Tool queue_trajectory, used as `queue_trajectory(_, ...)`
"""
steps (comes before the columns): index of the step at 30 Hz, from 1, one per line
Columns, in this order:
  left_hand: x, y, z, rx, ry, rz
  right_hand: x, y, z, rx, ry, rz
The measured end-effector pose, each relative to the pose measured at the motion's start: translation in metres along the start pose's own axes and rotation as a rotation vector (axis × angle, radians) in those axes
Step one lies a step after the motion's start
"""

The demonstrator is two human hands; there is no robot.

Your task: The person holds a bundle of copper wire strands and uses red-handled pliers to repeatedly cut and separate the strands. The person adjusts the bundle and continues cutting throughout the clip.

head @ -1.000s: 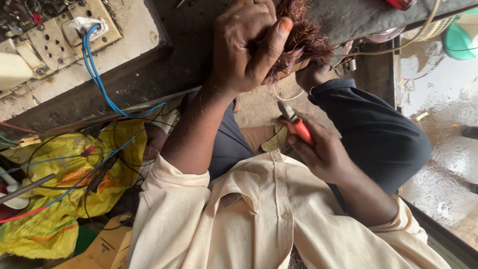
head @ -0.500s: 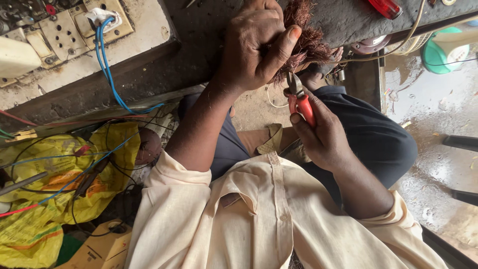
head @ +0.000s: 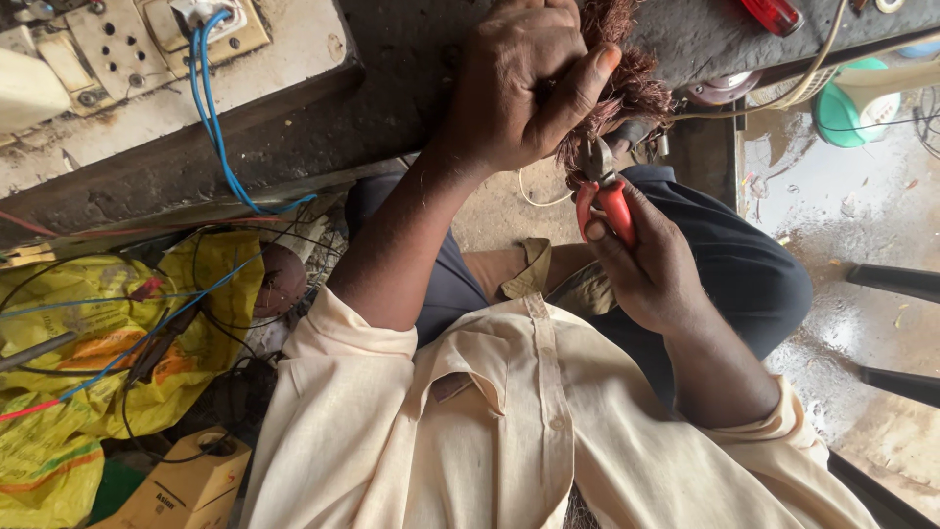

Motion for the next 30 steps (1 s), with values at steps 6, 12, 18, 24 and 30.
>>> queue_trajectory(6, -0.007, -0.001, -0.003, -0.052, 0.001, 0.078, 0.003, 0.004, 0.001, -0.017, 0.073, -0.067)
queue_trajectory(12, -0.001, -0.001, 0.0, -0.012, -0.031, 0.032, -0.014, 0.012, 0.009, -0.015, 0.388, -0.027)
queue_trajectory(18, -0.002, -0.001, -0.002, -0.021, 0.009, 0.036, -0.011, 0.016, 0.011, 0.041, 0.409, -0.043)
queue_trajectory(24, -0.004, -0.001, -0.002, -0.005, -0.03, 0.03, -0.019, 0.014, 0.019, 0.065, 0.593, -0.034)
queue_trajectory(30, -0.004, 0.0, -0.003, -0.011, -0.023, 0.017, -0.047, 0.017, 0.033, 0.032, 0.514, -0.093)
Point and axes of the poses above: each hand's wrist, its own y-axis towards the middle knuckle, its own z-axis out of the palm, x = y × z, the point moved 10 cm from there along y, towards the middle knuckle, and after that the axes turned 13 degrees about -z, right-handed, at the moved point
